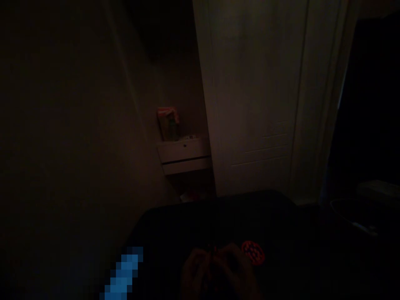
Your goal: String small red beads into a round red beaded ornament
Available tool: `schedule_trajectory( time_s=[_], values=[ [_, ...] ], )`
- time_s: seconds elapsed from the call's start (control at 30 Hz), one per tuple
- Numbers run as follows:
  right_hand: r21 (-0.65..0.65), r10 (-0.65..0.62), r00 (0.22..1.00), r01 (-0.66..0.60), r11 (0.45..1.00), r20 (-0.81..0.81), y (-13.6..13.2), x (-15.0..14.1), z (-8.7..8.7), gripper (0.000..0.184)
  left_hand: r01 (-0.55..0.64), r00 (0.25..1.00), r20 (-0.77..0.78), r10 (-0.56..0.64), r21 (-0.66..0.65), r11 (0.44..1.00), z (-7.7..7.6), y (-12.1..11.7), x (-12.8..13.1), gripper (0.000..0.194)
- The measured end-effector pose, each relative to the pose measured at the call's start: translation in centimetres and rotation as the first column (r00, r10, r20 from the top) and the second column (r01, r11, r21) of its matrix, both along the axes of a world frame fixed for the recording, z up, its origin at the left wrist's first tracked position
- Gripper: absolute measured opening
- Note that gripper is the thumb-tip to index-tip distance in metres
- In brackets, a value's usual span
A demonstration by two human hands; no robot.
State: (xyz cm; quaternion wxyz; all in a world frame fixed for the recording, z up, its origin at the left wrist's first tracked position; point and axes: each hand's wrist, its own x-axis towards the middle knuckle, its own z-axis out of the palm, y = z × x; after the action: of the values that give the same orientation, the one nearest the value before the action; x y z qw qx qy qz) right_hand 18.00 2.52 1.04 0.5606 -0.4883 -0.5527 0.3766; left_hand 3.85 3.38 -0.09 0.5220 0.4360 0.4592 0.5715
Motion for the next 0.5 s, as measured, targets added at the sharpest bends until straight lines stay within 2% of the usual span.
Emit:
schedule_trajectory(
  time_s=[0.17,0.3,0.4,0.5],
  values=[
    [0.089,-0.039,0.997,0.033,0.995,0.062,0.3,-0.1,-0.2,0.028,0.014,1.0,-0.011,-0.014,0.01,1.0,-0.3,0.3,-0.2,0.059],
    [0.168,-0.181,0.975,0.159,0.973,0.126,0.4,0.3,-0.4,0.029,-0.007,1.0,-0.028,0.007,0.0,1.0,0.3,-0.1,-0.3,0.06],
    [0.168,-0.301,0.944,0.277,0.946,0.136,0.5,0.7,-0.5,0.028,-0.03,0.999,-0.031,0.03,-0.002,1.0,0.7,-0.3,-0.4,0.061],
    [0.116,-0.358,0.925,0.345,0.932,0.129,0.7,1.0,-0.7,0.028,0.009,0.999,-0.041,-0.01,-0.019,1.0,1.2,-0.3,-0.5,0.061]
  ],
)
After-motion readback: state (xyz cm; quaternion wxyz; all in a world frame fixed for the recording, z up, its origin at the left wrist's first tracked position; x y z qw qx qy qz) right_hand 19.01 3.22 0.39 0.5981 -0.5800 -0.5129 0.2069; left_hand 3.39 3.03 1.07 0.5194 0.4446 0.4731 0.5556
